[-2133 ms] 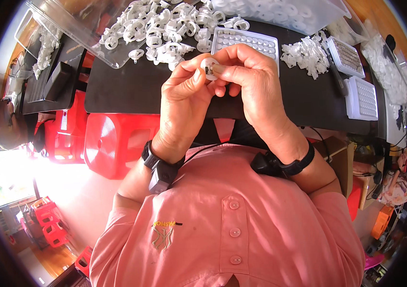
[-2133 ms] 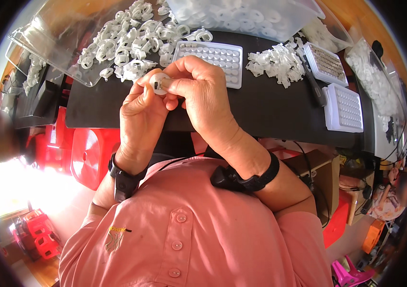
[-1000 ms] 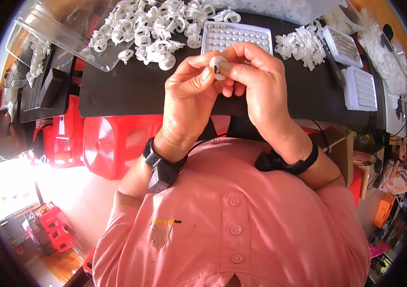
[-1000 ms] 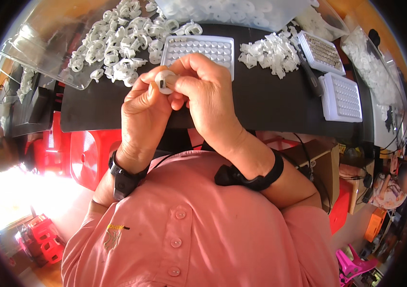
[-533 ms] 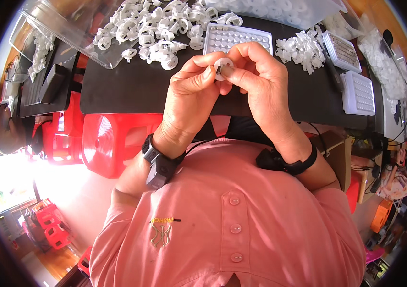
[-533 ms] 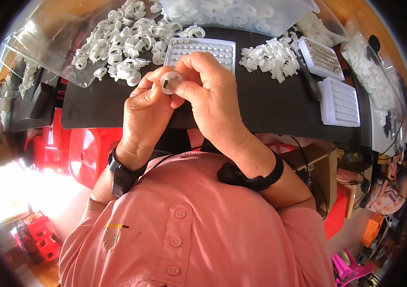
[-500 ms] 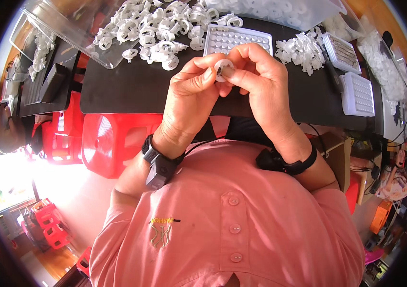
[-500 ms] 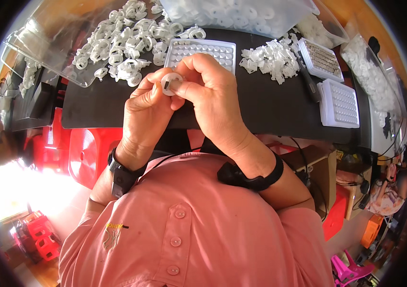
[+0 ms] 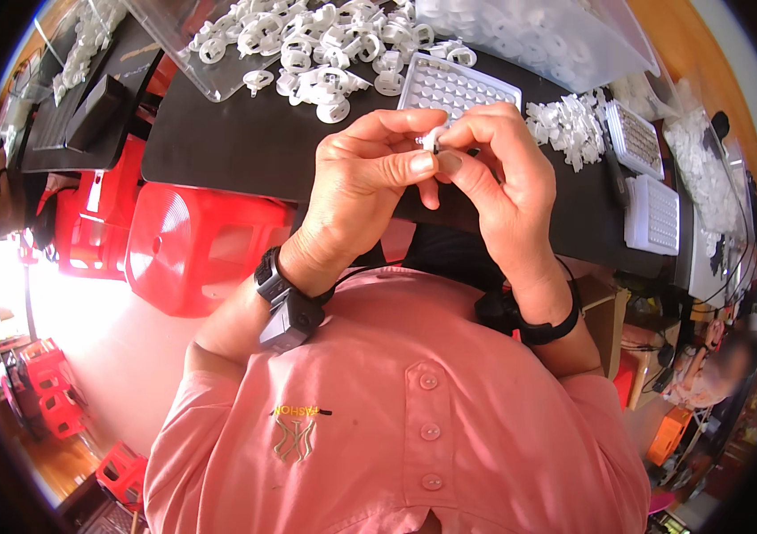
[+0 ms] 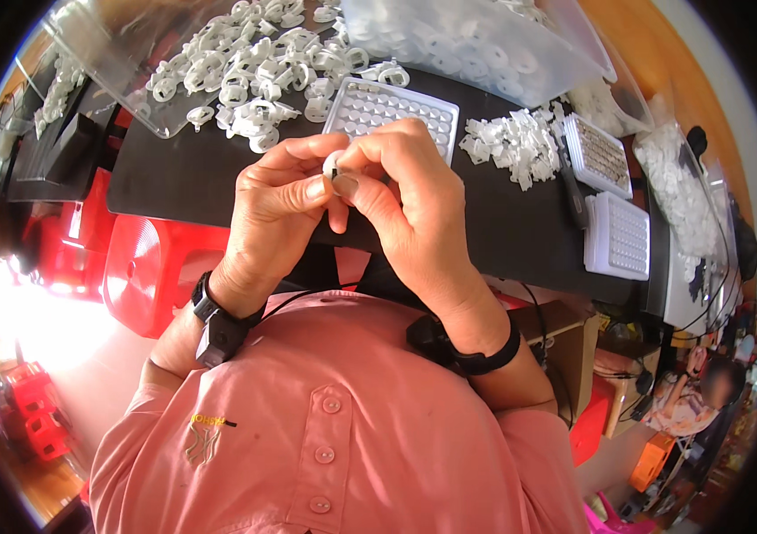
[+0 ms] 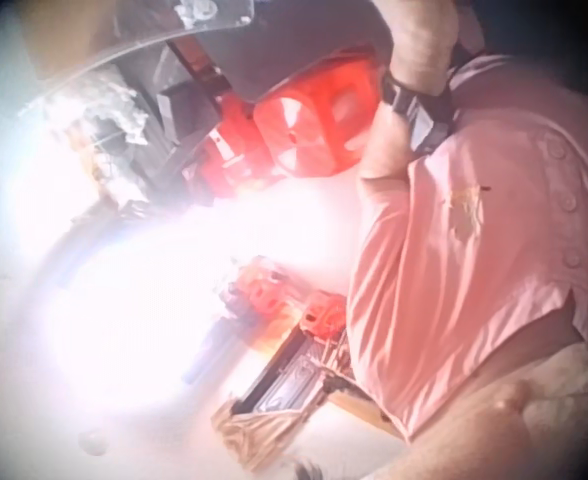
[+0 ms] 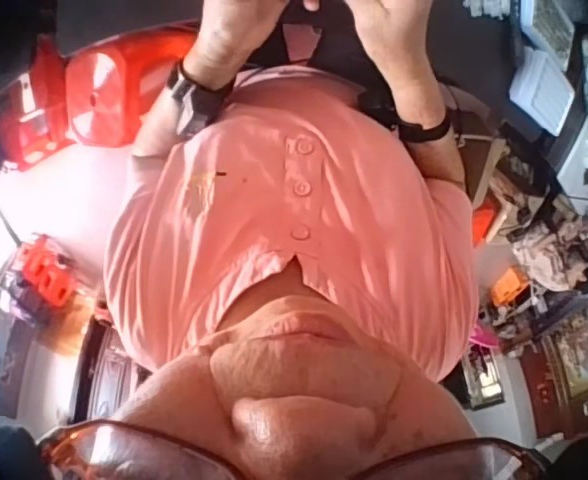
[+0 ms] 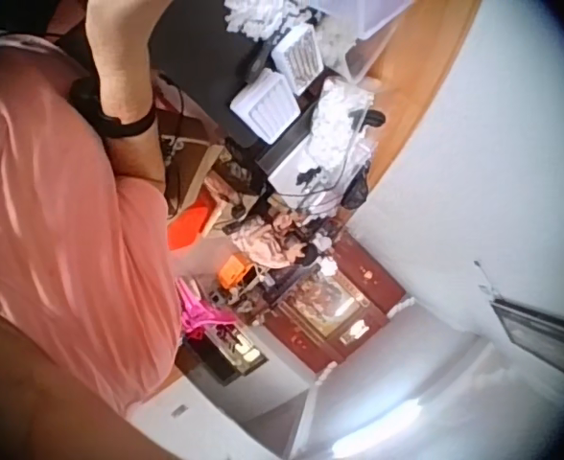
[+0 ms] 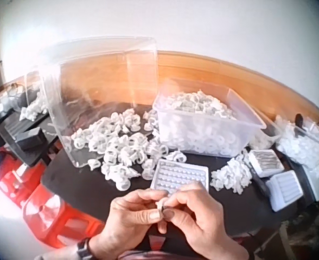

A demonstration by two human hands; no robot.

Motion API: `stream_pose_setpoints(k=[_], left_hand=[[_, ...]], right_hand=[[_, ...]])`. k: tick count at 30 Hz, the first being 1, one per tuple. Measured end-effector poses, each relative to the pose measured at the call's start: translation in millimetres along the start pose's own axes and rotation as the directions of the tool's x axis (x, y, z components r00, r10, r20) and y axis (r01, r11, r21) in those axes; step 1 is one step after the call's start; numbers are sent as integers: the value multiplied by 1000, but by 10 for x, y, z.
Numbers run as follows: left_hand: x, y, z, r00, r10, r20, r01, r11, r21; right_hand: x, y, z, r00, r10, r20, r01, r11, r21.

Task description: Assembling small white plastic components and placing them into a white components tray.

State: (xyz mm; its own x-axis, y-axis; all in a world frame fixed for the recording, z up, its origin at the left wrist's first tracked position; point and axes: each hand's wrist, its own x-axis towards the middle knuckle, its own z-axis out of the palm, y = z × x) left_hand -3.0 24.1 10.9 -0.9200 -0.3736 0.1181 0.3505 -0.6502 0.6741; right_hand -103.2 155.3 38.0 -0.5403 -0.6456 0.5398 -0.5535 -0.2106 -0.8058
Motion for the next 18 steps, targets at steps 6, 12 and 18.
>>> stream_pose_setpoints(k=[6, 12, 18], left_hand=[[-18, -38, 25, 998, 58, -16, -56, 992, 116], [-15, -41, 44, 996, 73, -54, -66, 989, 129], [-32, -19, 21, 999, -2, -35, 6, 993, 118]], right_hand=[[-49, 9, 88, 997, -66, -40, 63, 994, -85], [-112, 44, 131, 996, 68, -64, -69, 998, -8], [-100, 33, 124, 998, 52, -44, -52, 999, -5]])
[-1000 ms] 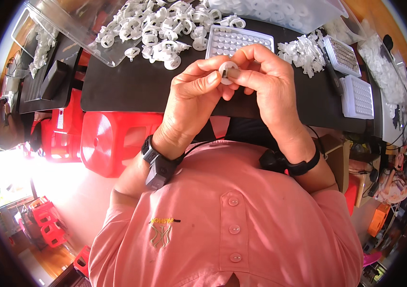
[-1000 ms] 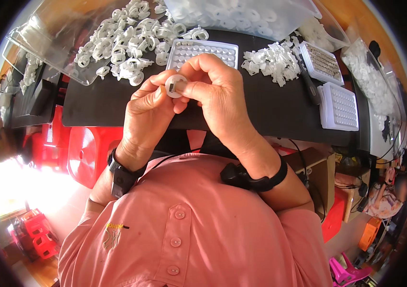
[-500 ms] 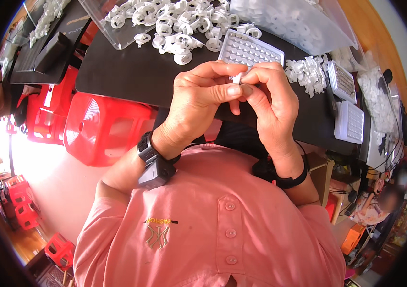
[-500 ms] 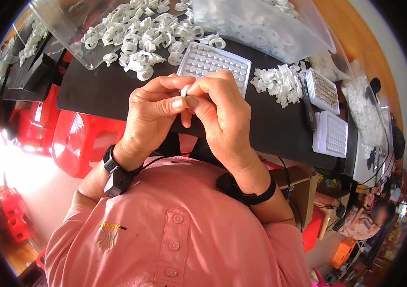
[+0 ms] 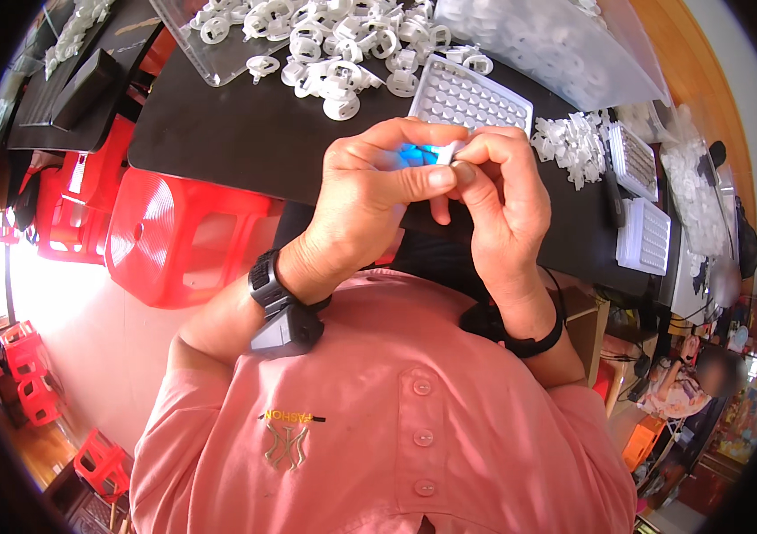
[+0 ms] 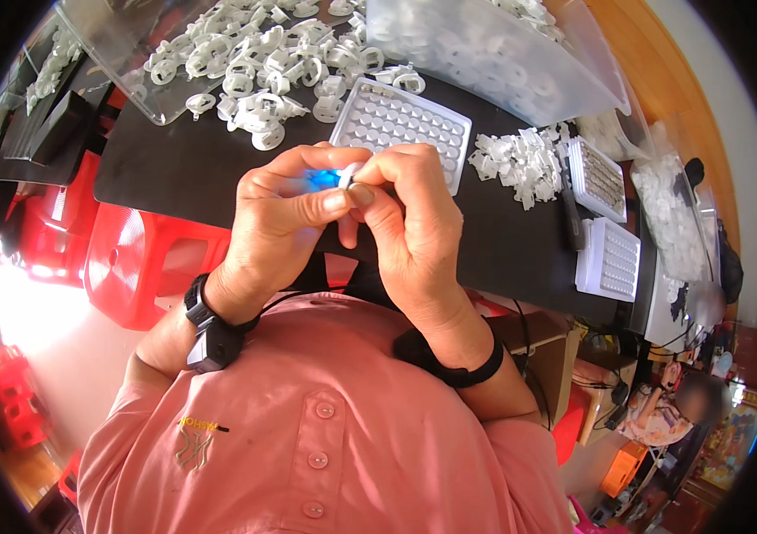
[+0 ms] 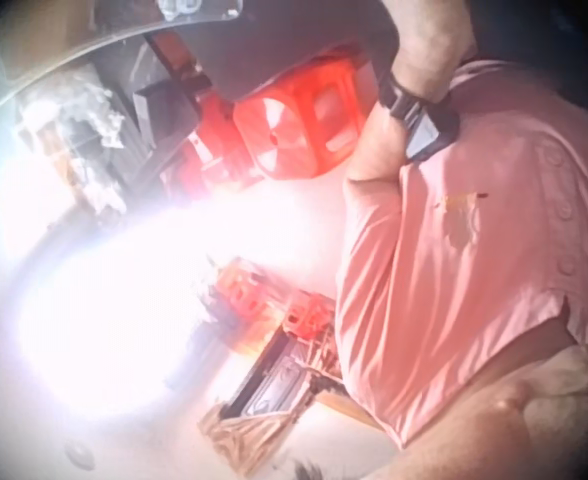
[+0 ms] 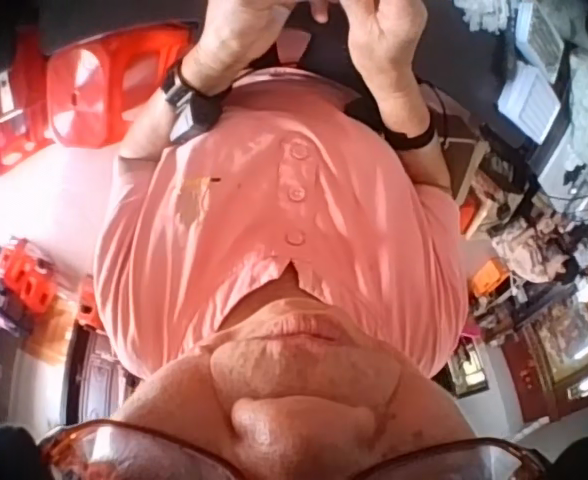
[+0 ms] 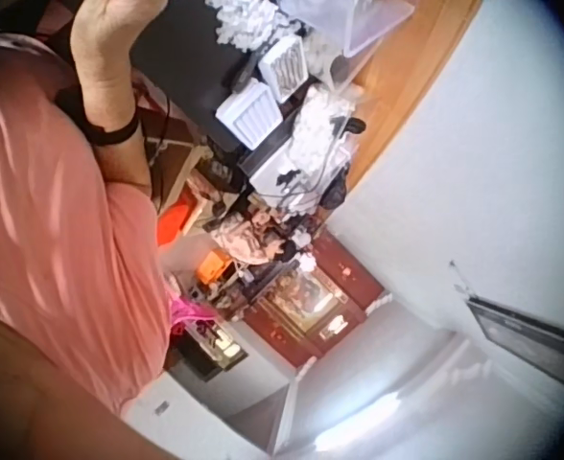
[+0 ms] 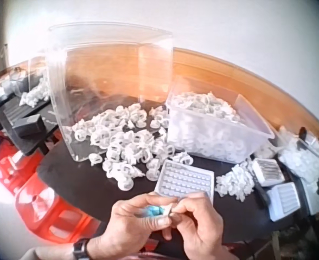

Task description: Assembling small white plastic components and placing them into a white components tray.

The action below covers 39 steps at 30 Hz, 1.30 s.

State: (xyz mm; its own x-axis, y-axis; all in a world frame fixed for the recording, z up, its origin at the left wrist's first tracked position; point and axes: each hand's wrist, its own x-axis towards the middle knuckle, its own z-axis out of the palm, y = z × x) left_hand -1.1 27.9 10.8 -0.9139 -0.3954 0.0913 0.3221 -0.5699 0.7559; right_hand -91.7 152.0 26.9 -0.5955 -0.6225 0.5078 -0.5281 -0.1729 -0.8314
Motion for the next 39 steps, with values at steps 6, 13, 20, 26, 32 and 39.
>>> stream_pose_setpoints(k=[6, 13, 20, 26, 32, 39], left_hand=[[-1, -14, -30, 1000, 6, 24, -5, 999, -49], [25, -25, -57, 998, 44, 36, -44, 999, -5], [67, 8, -48, 995, -1, 102, 2, 1000, -16], [77, -1, -74, 996, 4, 90, -2, 1000, -24], [80, 7, -74, 998, -8, 68, 13, 998, -62], [78, 13, -84, 996, -20, 87, 27, 997, -76]], right_hand=[[9, -24, -59, 991, -130, 43, 135, 981, -143], [-70, 15, -275, 960, -278, 42, 267, 855, -445], [-48, 329, -1108, 977, -213, -12, 65, 352, -934], [13, 379, -1120, 971, -220, 95, 159, 298, -941], [86, 280, -1230, 968, -240, 67, 161, 398, -903], [112, 278, -1163, 972, -66, 224, 232, 365, -902]])
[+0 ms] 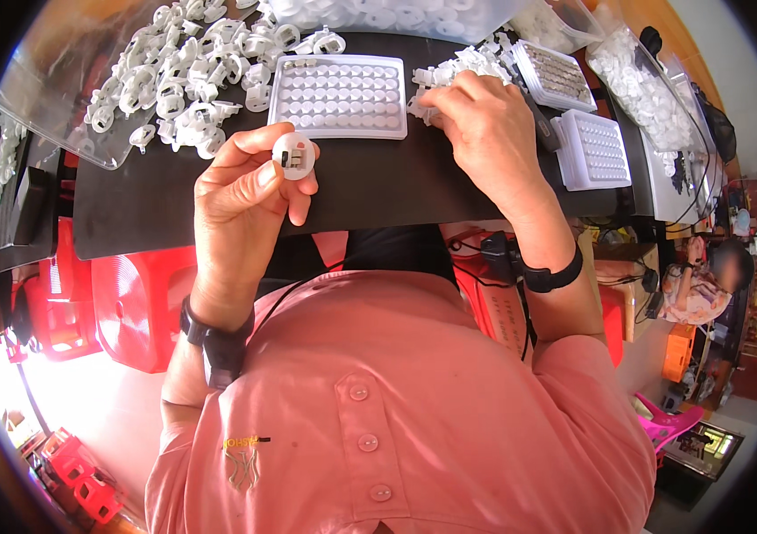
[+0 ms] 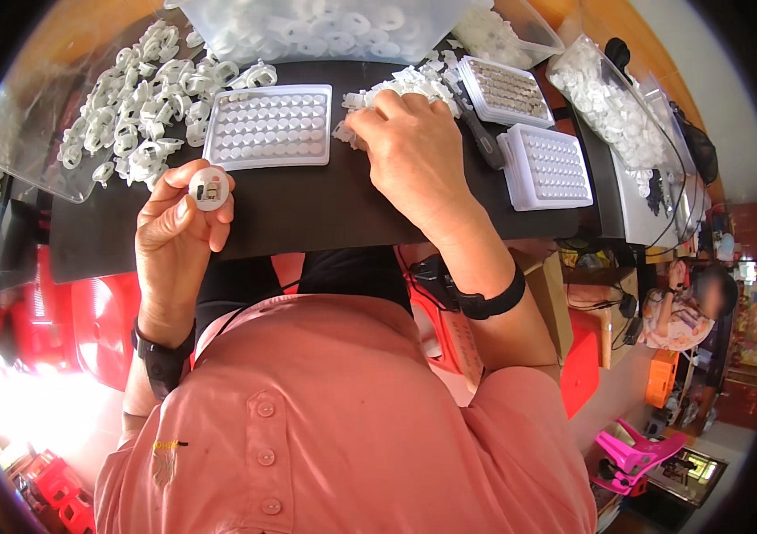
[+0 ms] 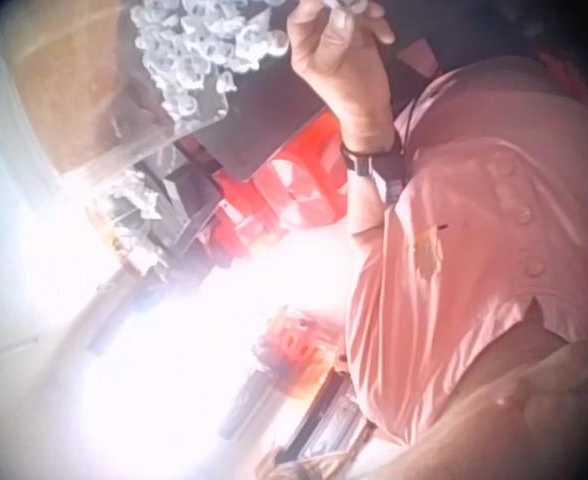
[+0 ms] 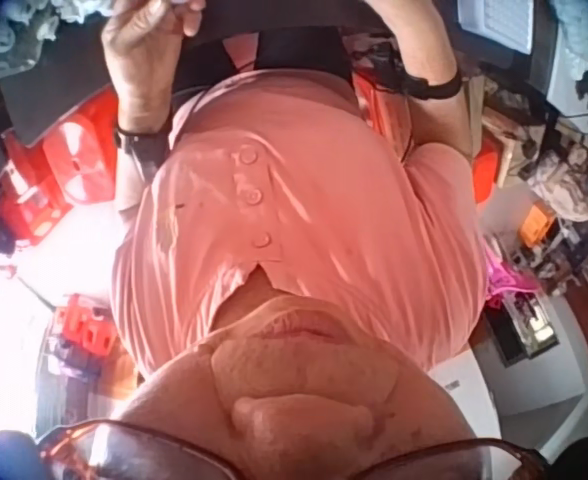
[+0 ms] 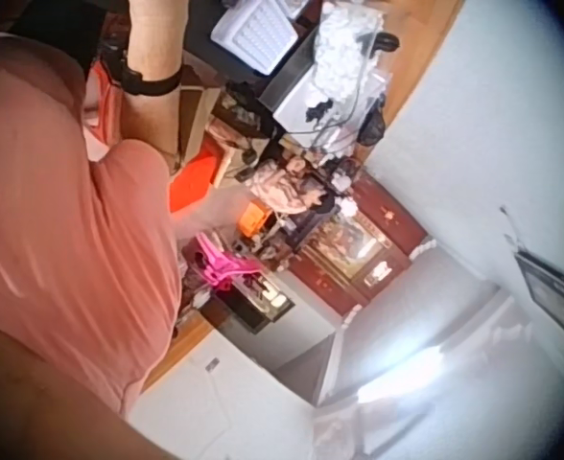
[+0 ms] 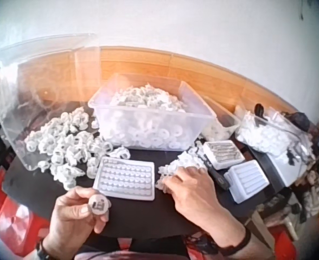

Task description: Assembling small white plastic components and placing them into a white components tray.

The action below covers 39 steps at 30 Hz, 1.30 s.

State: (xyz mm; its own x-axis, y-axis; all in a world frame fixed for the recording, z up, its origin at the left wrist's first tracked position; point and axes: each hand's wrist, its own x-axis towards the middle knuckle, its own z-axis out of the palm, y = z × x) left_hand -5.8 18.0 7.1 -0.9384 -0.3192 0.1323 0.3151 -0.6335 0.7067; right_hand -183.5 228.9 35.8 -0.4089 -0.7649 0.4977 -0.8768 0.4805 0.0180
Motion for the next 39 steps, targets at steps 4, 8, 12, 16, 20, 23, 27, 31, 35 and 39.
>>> stream_pose_setpoints(k=[4, 8, 12, 16, 20, 23, 27, 31, 35, 39], left_hand=[[-12, -3, -18, 1000, 2, 11, -2, 1000, 22], [-17, 15, -16, 1000, -10, 7, 10, 1000, -1], [-1, -2, -42, 1000, -10, 22, 11, 1000, -26], [6, -6, -48, 1000, -10, 23, 10, 1000, -4], [-21, -2, -48, 1000, -13, 14, 13, 1000, -11], [-27, -3, -47, 1000, 1, 26, -1, 1000, -17], [-21, 3, -59, 999, -17, 32, 18, 1000, -19], [-21, 22, -60, 1000, -22, 22, 22, 999, -25], [-17, 19, -93, 999, -27, 41, 30, 997, -70], [29, -14, -121, 994, -44, 104, 57, 989, -134]], right_hand=[[9, 30, -6, 997, 14, -79, -7, 996, 89], [-70, 3, -144, 957, 289, 34, -257, 782, 568], [-144, -43, -326, 889, 290, 353, -455, 641, 618], [-130, -73, -278, 953, 219, 208, -289, 861, 418], [-205, -14, -284, 958, 285, 34, -268, 845, 463], [-314, -38, -317, 945, 324, 42, -318, 880, 353], [-373, -160, -225, 984, 179, 3, -179, 979, 93], [-372, -209, -189, 995, 102, -5, -102, 994, 45], [-385, -164, -150, 981, 193, -36, -176, 948, 267], [-341, -296, -216, 931, 365, 30, -297, 706, 642]])
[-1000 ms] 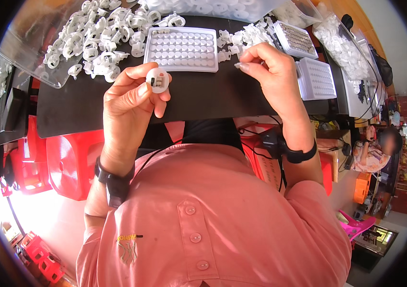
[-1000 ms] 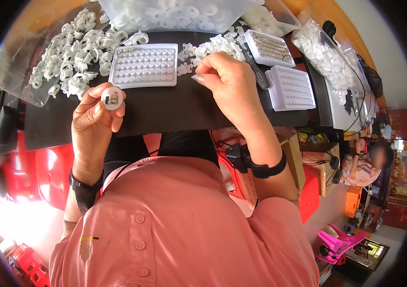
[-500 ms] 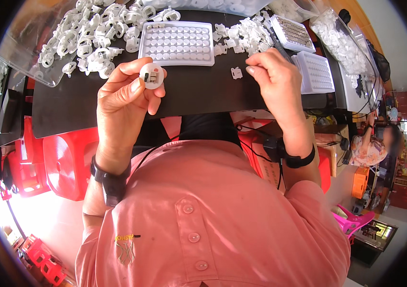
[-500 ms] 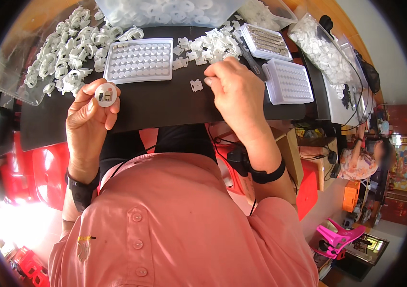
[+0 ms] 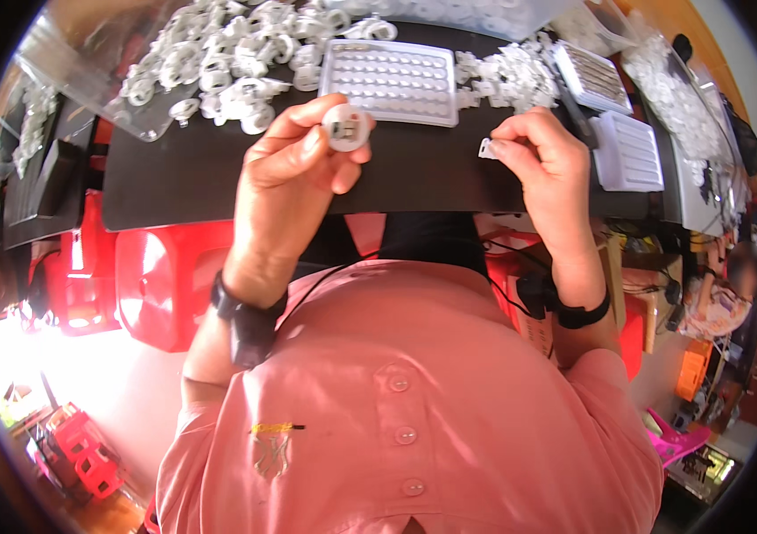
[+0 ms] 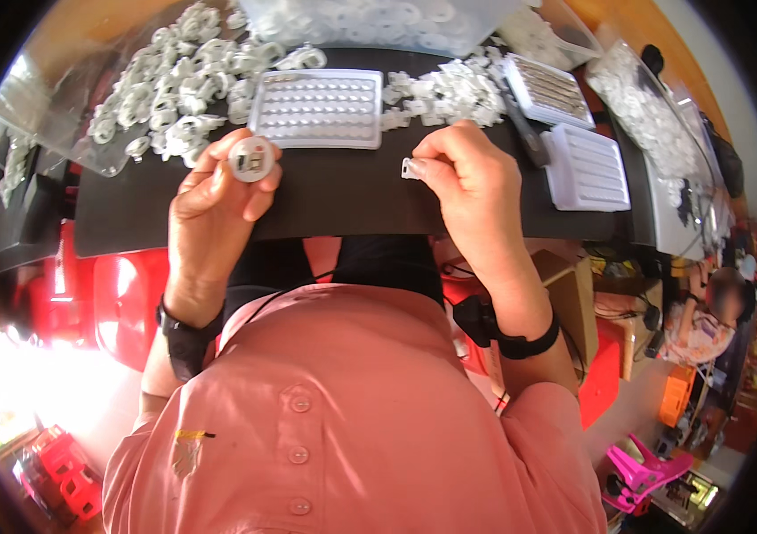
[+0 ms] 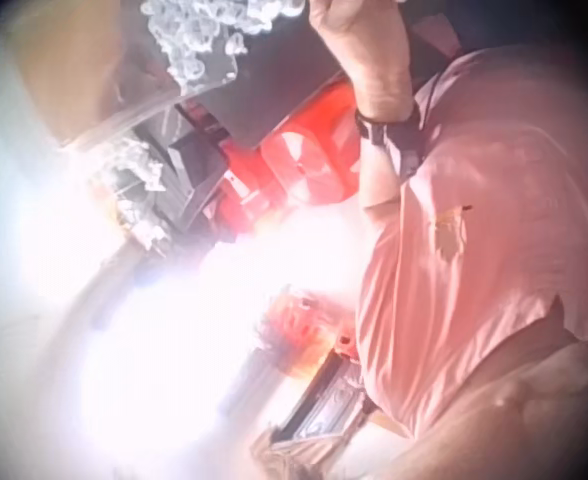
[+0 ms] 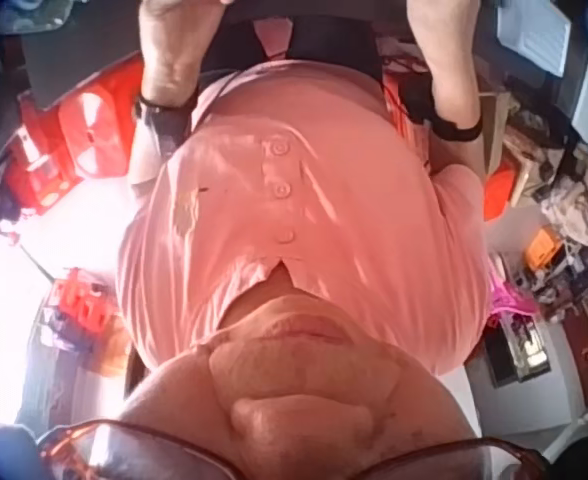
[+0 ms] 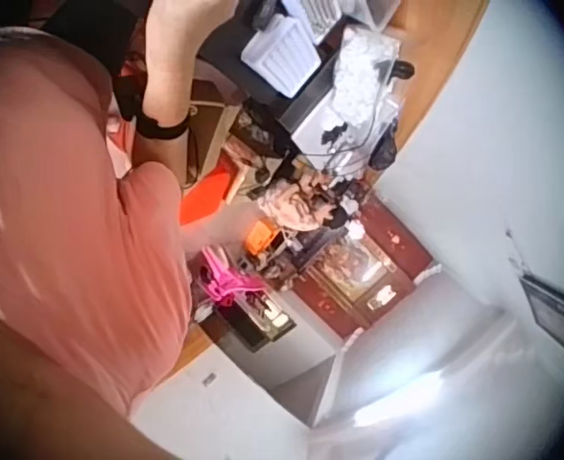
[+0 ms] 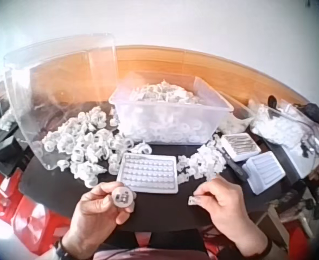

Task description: Assembling small white plastic components and placing them into a white components tray.

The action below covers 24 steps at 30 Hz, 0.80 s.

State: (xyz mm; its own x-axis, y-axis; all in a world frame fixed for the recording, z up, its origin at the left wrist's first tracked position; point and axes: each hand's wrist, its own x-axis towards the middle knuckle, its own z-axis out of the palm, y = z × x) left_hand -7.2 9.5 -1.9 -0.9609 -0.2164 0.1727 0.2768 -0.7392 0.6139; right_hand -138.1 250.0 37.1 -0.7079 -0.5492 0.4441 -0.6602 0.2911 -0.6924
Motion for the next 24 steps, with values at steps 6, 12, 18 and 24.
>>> stream_pose_setpoints(k=[6, 12, 18, 24], left_hand=[[11, 16, -8, 999, -42, 3, 43, 994, -101], [-7, 40, -24, 999, -47, -10, 46, 993, -105], [-26, 49, -5, 998, -45, -38, 39, 990, -136], [-36, 29, -20, 998, -32, -55, 23, 987, -160]], right_hand=[[242, -539, 417, 982, 147, 116, -187, 823, 536], [366, -757, 743, 997, -42, 71, -3, 844, 536], [344, -728, 884, 995, -84, 57, 44, 862, 506], [322, -729, 893, 993, -117, 15, 102, 917, 385]])
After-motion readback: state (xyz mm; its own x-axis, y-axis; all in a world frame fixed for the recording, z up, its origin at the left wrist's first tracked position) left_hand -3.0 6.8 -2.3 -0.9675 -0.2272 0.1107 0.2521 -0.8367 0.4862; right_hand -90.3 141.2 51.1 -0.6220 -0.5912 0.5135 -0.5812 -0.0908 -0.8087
